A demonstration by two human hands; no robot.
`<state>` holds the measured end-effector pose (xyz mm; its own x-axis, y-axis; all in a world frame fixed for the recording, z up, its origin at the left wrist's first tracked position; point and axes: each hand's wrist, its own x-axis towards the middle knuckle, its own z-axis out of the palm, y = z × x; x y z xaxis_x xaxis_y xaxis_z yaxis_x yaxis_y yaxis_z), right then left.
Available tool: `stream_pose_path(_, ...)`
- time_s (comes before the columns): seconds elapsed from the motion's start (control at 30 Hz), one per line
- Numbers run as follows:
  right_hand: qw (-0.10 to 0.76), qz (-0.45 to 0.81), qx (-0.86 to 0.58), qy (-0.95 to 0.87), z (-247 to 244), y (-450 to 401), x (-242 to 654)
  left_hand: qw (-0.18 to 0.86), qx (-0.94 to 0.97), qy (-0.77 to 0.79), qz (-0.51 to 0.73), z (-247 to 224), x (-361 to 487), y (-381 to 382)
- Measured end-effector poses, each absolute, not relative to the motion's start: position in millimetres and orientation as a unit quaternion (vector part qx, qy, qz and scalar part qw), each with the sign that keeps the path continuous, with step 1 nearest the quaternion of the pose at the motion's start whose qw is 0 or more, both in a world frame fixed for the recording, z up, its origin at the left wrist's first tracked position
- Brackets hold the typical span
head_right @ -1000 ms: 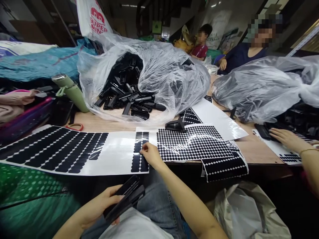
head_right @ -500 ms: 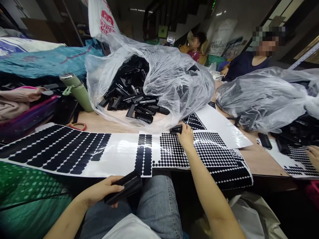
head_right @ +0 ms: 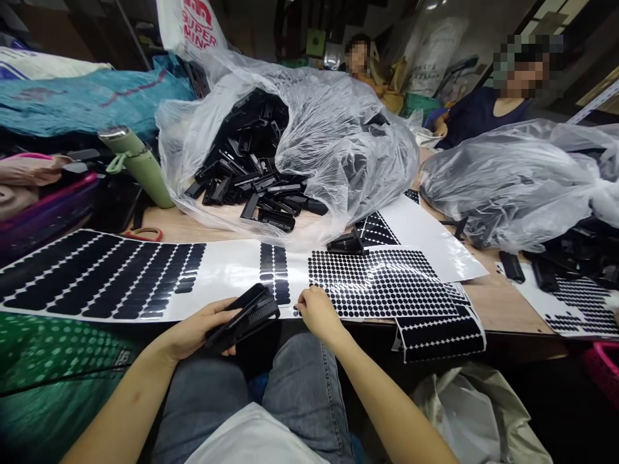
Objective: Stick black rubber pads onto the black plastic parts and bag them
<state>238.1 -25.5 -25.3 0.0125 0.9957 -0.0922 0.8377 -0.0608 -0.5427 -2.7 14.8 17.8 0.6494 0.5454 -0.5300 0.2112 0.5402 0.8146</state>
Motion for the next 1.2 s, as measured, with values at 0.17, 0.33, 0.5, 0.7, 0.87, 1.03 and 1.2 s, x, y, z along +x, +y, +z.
stream_pose_path(0.17,0.197,0.244,-0.678,-0.665,-29,-27,239,0.791,0.451,0.404,0.086,17,10,21)
stream_pose_path(0.33,0.288,0.324,-0.657,-0.617,-20,-32,242,0.832,0.393,0.379,0.093,10,2,18)
stream_pose_path(0.5,0.422,0.510,-0.497,-0.561,17,-28,225,0.876,0.310,0.364,0.065,-1,1,11)
stream_pose_path(0.7,0.443,0.470,-0.506,-0.571,8,-7,198,0.896,0.253,0.361,0.053,-6,12,9)
stream_pose_path(0.87,0.464,0.444,-0.564,-0.520,-9,21,202,0.854,0.294,0.413,0.121,5,13,17)
stream_pose_path(1.03,0.487,0.402,-0.611,-0.478,8,40,199,0.738,0.371,0.479,0.297,20,14,25)
stream_pose_path(1.2,0.508,0.363,-0.586,-0.516,5,50,180,0.650,0.390,0.515,0.400,5,27,41)
